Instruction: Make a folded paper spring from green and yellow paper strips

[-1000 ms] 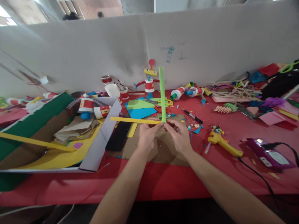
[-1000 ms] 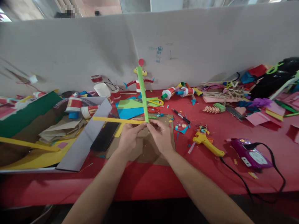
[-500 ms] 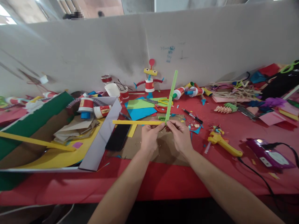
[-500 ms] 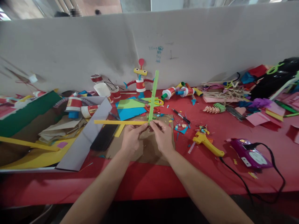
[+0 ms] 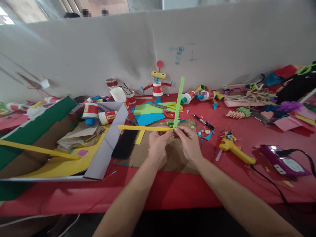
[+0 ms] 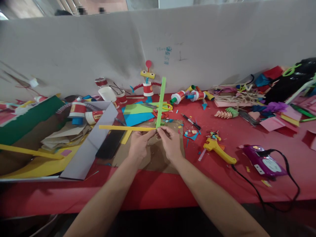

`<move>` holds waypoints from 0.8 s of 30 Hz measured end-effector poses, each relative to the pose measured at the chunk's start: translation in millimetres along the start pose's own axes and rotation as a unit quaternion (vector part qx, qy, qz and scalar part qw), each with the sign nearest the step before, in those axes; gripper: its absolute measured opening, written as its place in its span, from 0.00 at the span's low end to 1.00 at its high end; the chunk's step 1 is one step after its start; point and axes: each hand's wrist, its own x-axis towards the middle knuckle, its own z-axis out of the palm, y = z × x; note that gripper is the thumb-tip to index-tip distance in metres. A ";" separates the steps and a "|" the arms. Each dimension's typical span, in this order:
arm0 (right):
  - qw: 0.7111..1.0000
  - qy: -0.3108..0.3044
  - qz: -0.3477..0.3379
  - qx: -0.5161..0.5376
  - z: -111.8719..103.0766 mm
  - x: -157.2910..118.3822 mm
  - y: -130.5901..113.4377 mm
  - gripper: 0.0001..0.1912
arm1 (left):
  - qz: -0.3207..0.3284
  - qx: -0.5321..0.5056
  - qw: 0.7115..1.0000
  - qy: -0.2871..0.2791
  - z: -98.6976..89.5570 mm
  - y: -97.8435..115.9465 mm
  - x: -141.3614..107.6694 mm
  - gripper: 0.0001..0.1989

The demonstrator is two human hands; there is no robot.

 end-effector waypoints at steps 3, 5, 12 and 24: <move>0.996 -0.024 0.050 0.067 -2.1 3.7 -2.0 0.11 | -0.002 -0.018 1.000 -0.005 -3.2 -1.2 3.8 0.08; 0.996 -0.040 0.052 0.066 -4.1 5.6 -3.0 0.11 | -0.016 -0.024 0.999 -0.017 -4.3 -1.9 5.0 0.07; 0.999 -0.039 0.016 -0.032 -8.0 6.8 -0.4 0.10 | 0.019 0.032 0.999 -0.022 0.2 0.3 0.0 0.06; 0.996 -0.031 0.075 0.038 -6.7 9.0 -5.8 0.07 | -0.001 0.012 0.998 -0.068 -2.8 -1.1 4.5 0.09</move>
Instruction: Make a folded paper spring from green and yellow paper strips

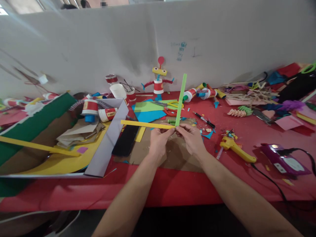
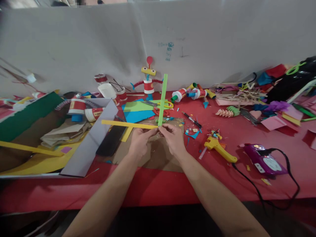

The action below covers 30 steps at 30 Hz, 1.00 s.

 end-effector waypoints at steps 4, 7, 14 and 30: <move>0.999 0.009 0.021 0.030 -0.8 2.5 -1.0 0.08 | -0.030 -0.053 0.998 -0.025 -1.5 -2.1 1.7 0.09; 0.999 0.004 0.029 0.033 -0.4 3.0 -1.2 0.08 | -0.082 -0.106 0.991 0.011 -3.8 -5.6 3.9 0.09; 0.998 -0.004 0.047 0.044 2.2 1.7 0.3 0.09 | -0.154 -0.139 0.978 0.025 -6.1 -5.6 3.8 0.09; 0.998 0.002 0.033 0.051 3.8 1.2 6.4 0.07 | -0.173 -0.104 0.977 0.060 -3.2 -5.5 4.1 0.07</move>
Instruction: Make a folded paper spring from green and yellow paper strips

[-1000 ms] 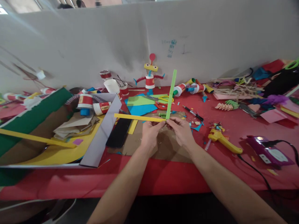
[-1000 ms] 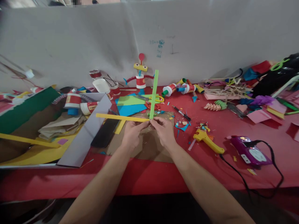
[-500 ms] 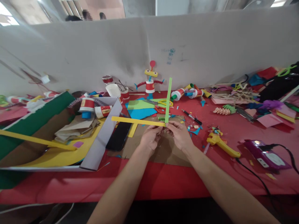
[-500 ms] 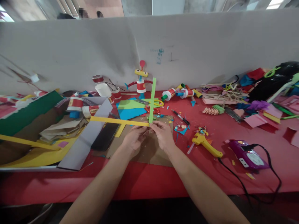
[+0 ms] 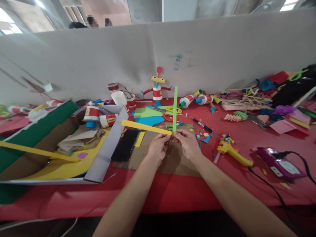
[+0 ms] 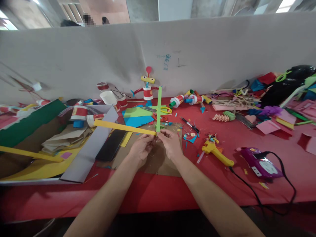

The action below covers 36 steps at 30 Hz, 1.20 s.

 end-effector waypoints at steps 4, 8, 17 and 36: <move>1.000 -0.004 -0.010 -0.013 -1.8 1.0 3.8 0.07 | 0.003 0.003 1.000 -0.017 -1.6 -0.9 2.2 0.08; 1.000 0.000 -0.025 -0.015 -2.2 1.0 5.7 0.07 | 0.008 0.010 0.999 -0.038 -4.6 -1.3 3.9 0.10; 0.999 0.034 -0.033 -0.019 -0.5 -3.5 6.5 0.09 | 0.032 0.053 0.998 -0.022 -5.3 6.8 3.6 0.10; 0.996 -0.031 -0.017 -0.077 -4.3 -0.7 -4.3 0.11 | 0.087 0.027 0.996 -0.022 -4.4 7.0 4.5 0.11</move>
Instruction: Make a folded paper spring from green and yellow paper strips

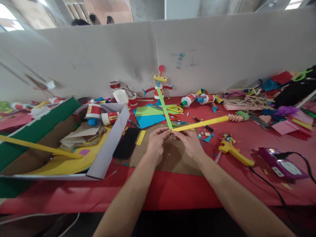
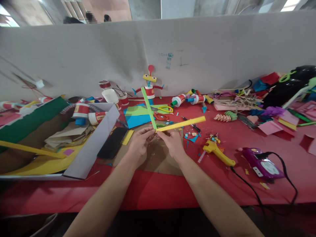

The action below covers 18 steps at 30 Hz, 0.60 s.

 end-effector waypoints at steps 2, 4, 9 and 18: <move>1.000 0.011 -0.002 -0.008 -0.4 0.4 1.4 0.11 | -0.003 -0.005 1.000 0.000 0.1 0.1 -0.2 0.12; 1.000 0.019 -0.005 -0.008 -0.4 0.8 3.2 0.11 | -0.002 -0.007 1.000 -0.004 0.1 -0.2 -0.3 0.12; 1.000 0.026 -0.009 -0.007 1.1 0.7 6.7 0.11 | 0.025 0.017 1.000 -0.003 0.4 -5.0 -0.1 0.14; 0.999 0.046 -0.014 -0.006 -3.0 3.6 10.5 0.10 | 0.034 0.068 0.996 -0.041 -0.6 -17.3 2.7 0.15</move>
